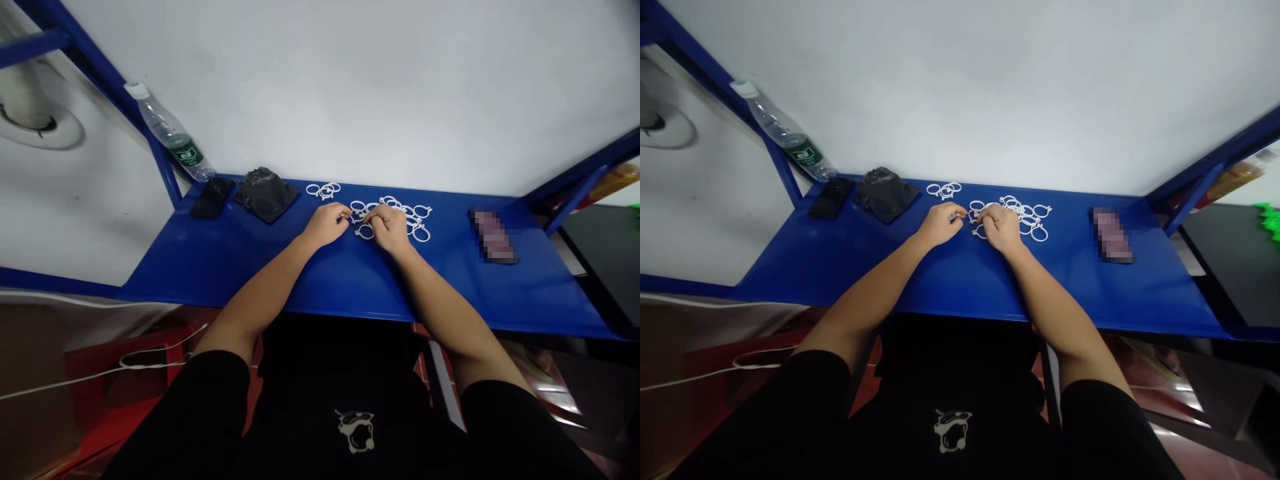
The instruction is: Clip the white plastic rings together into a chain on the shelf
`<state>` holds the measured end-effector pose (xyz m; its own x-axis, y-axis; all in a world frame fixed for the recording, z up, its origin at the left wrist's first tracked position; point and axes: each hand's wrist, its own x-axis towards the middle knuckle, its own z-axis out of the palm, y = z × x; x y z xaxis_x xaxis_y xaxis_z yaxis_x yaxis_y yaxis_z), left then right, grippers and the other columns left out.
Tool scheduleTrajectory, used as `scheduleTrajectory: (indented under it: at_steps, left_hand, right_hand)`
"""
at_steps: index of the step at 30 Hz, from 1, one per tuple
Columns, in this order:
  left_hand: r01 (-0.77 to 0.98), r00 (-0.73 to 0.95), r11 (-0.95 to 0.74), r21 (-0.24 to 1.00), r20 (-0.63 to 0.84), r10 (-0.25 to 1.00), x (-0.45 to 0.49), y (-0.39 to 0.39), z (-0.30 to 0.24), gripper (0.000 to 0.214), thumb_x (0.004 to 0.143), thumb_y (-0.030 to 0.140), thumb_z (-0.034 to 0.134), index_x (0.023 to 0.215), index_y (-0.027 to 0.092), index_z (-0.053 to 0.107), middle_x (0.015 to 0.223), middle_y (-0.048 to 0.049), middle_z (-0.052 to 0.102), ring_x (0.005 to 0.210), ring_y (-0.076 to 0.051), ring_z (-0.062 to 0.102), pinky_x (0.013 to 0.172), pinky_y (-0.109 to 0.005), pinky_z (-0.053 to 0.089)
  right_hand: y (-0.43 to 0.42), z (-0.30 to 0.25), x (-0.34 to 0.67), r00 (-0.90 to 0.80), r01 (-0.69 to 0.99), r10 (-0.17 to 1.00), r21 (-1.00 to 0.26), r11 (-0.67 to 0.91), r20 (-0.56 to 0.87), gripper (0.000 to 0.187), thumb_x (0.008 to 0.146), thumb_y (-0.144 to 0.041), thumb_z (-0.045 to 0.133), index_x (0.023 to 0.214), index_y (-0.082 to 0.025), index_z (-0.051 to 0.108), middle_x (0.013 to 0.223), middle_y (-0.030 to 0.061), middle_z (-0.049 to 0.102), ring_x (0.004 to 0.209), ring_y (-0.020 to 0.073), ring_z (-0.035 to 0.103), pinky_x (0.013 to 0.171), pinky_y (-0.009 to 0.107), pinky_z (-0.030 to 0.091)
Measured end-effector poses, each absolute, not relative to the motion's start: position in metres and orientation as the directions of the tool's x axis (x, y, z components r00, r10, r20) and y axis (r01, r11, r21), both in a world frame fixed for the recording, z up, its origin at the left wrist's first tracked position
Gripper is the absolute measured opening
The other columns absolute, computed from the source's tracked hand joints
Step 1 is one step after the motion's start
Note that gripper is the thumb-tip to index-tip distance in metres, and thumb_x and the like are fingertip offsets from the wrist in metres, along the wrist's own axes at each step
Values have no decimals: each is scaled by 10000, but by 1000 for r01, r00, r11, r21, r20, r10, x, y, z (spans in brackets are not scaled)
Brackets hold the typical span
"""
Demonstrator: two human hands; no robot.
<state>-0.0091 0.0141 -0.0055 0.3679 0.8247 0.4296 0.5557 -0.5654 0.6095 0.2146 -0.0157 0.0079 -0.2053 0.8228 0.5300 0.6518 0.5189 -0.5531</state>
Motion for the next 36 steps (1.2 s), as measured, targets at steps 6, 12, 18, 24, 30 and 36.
scheduleTrajectory:
  at_steps: [6,12,18,24,30,36]
  left_hand:
    - [567,378,-549,614,399,836,-8,15,-7,332,886,-27,673,1084,171,852,1073,-75,857,975,-205,809,958,-353,653]
    - [572,394,-547,612,381,837,-7,16,-7,312,897,2,697,1082,186,867,1084,-67,864,954,-203,807,957,-346,649]
    - [574,388,-543,613,381,839,-3,14,-4,295,888,-11,696,1034,175,871,1051,-77,866,936,-204,811,948,-341,648]
    - [556,400,-566,609,402,824,2,12,-5,307,895,-14,685,1004,201,874,1065,-61,872,958,-199,819,963,-338,654]
    - [532,417,-586,611,413,809,2,14,-8,369,914,-35,647,1077,198,883,1121,-63,875,1052,-211,831,1038,-362,655]
    - [496,460,-643,583,452,764,2,17,-13,428,930,-42,599,1114,216,887,1149,-53,874,1078,-204,832,1061,-367,657]
  right_hand:
    - [-17,4,213,-171,646,789,-538,541,590,372,934,-175,479,1015,-262,831,974,48,838,906,246,790,875,419,632]
    - [-12,-6,212,-145,637,841,-601,483,521,504,908,-137,527,1335,-257,767,1128,70,858,1012,271,807,926,466,644]
    - [-1,-15,217,-205,680,818,-523,514,538,390,904,-162,548,1204,-227,789,1142,122,845,1041,322,769,968,539,617]
    - [-3,-14,215,-254,695,801,-474,541,542,271,966,-210,569,1123,-246,787,1104,116,841,1055,337,740,988,551,578]
    - [-2,-14,215,-253,686,796,-478,548,550,240,974,-230,587,1086,-259,797,1075,93,849,1032,327,733,987,546,568]
    - [-3,-14,214,-261,680,799,-484,550,542,246,982,-242,587,1088,-261,809,1068,95,852,1032,326,730,994,550,555]
